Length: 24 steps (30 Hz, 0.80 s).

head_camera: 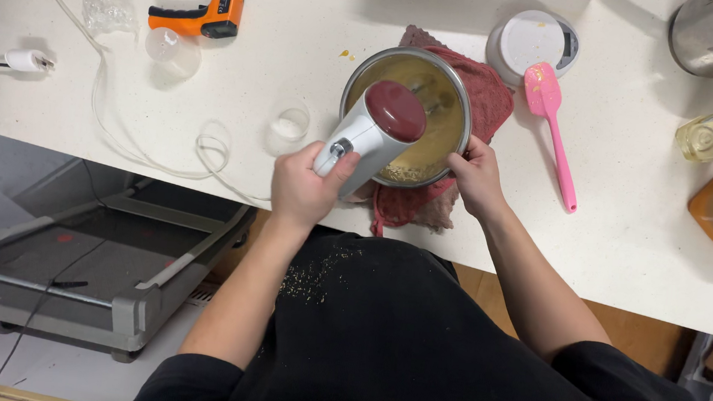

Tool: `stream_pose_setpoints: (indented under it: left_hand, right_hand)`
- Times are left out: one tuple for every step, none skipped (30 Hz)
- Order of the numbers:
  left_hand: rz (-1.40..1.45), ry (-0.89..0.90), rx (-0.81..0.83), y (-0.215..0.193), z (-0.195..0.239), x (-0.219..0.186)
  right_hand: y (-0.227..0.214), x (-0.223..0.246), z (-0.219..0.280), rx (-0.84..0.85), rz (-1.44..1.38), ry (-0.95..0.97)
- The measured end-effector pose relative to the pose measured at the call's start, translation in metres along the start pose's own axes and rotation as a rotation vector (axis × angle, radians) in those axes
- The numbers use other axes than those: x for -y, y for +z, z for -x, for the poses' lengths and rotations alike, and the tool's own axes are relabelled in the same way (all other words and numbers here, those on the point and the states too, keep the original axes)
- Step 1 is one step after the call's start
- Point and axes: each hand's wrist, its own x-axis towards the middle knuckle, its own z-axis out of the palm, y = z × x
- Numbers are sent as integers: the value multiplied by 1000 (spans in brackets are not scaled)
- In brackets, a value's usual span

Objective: The person uses a hand mixer to whip a yellowish batter in a metal bowl and then scrapes the sides of the bowl with a pink spatula.

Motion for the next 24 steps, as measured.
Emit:
stream_pose_setpoints:
  left_hand:
    - [-34, 18, -21, -3, -2, -1]
    - [-68, 37, -42, -6, -4, -1]
    - [-97, 46, -56, -8, -4, -3]
    - [-127, 56, -71, -10, -5, -3]
    - [-158, 66, -85, -11, -5, -4]
    - [-189, 72, -85, -11, -4, -5]
    - [-221, 79, -85, -10, -2, -5]
    - [-253, 85, -84, -9, 0, -6]
    - [-191, 51, -71, -7, 2, -7]
    - [-128, 16, -57, -3, 4, -8]
    - [-64, -15, -44, 0, 6, -9]
    - [-74, 45, -28, 3, 7, -10]
    - [-82, 107, -10, 5, 8, -11]
    - [-89, 169, 9, 7, 9, -12]
    - [-46, 106, 60, 7, 9, -13]
    - [-2, 43, 112, 8, 10, -14]
    - [39, -22, 159, 7, 12, -14]
    - [41, -8, 176, 5, 16, -13]
    - [44, 12, 195, 1, 17, -12]
    - [47, 31, 213, -3, 18, -10]
    - [38, -7, 244, -8, 21, -8]
    - [28, -46, 274, -12, 24, -6]
    - [15, -83, 302, -18, 25, -2]
    - [-36, -60, 310, -23, 24, 1]
  right_hand:
    - [2, 3, 1, 5, -16, 3]
    - [5, 6, 3, 10, -32, 6]
    - [6, 9, 4, 14, -48, 10]
    - [8, 12, 5, 11, -42, 10]
    - [10, 14, 5, 9, -38, 10]
    - [12, 17, 5, 6, -34, 11]
    - [14, 20, 5, 4, -47, 26]
    - [15, 22, 5, 2, -59, 42]
    - [15, 23, 6, 1, -72, 60]
    - [17, 21, 6, 0, -50, 53]
    - [18, 19, 4, -3, -28, 43]
    - [17, 17, 3, -5, -6, 33]
    - [14, 15, 2, -4, -21, 29]
    - [12, 14, 1, -3, -36, 24]
    - [9, 12, 0, 0, -50, 20]
    - [7, 12, 0, -5, -44, 23]
    - [5, 11, 0, -6, -40, 26]
    - [4, 10, 0, -7, -35, 29]
    - [3, 10, -1, -15, -30, 22]
    - [4, 10, -2, -23, -25, 14]
    - [4, 9, 1, -32, -19, 15]
    - [2, 10, 2, -40, -37, 38]
    - [1, 12, 1, -46, -57, 58]
    - [1, 14, 1, -53, -77, 78]
